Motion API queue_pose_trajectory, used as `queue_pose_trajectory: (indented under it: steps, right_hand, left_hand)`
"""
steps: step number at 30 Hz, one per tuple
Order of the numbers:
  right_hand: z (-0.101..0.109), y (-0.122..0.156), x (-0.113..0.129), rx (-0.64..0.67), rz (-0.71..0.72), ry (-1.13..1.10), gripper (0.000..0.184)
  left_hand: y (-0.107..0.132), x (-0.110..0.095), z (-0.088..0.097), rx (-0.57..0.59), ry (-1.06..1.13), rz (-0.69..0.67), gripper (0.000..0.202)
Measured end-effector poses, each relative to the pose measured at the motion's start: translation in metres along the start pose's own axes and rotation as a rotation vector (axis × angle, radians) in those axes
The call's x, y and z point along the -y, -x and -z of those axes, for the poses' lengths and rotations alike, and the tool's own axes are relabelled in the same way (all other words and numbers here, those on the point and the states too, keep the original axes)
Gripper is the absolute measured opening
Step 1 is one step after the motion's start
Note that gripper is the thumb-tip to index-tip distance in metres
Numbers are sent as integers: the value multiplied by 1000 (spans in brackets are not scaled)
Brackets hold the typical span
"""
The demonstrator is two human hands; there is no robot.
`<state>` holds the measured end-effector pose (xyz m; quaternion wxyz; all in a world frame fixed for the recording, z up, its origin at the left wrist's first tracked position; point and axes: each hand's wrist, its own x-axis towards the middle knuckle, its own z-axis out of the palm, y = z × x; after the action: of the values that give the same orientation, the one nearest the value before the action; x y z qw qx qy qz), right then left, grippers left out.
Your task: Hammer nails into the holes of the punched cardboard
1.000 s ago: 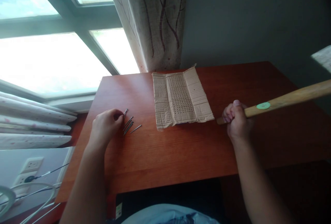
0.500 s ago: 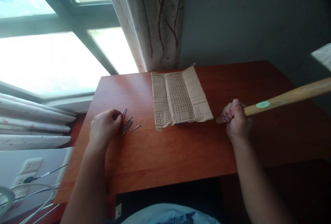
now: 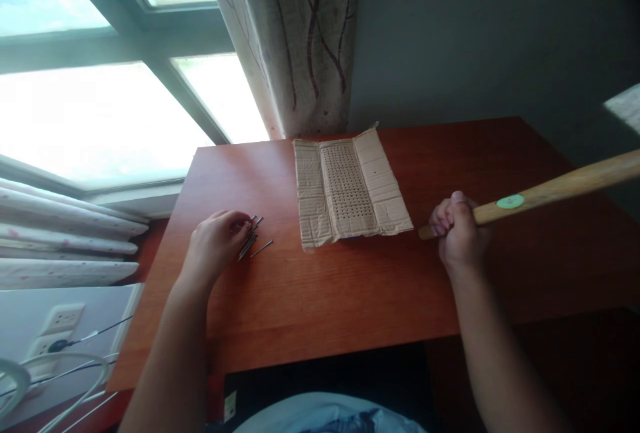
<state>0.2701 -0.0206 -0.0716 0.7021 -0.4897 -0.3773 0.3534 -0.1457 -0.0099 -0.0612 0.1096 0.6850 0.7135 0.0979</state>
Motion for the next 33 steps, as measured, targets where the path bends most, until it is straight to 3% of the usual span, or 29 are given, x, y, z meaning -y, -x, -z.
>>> queue_pose_trajectory:
  steps: [15,33]
  right_hand:
    - [0,0,-1,-28,-4,-22,56]
    - [-1,0,1,-33,3,-26,54]
  left_hand:
    - [-13,-2,-6,2,10,-73,33]
    - [9,5,-5,3,33,-110,30]
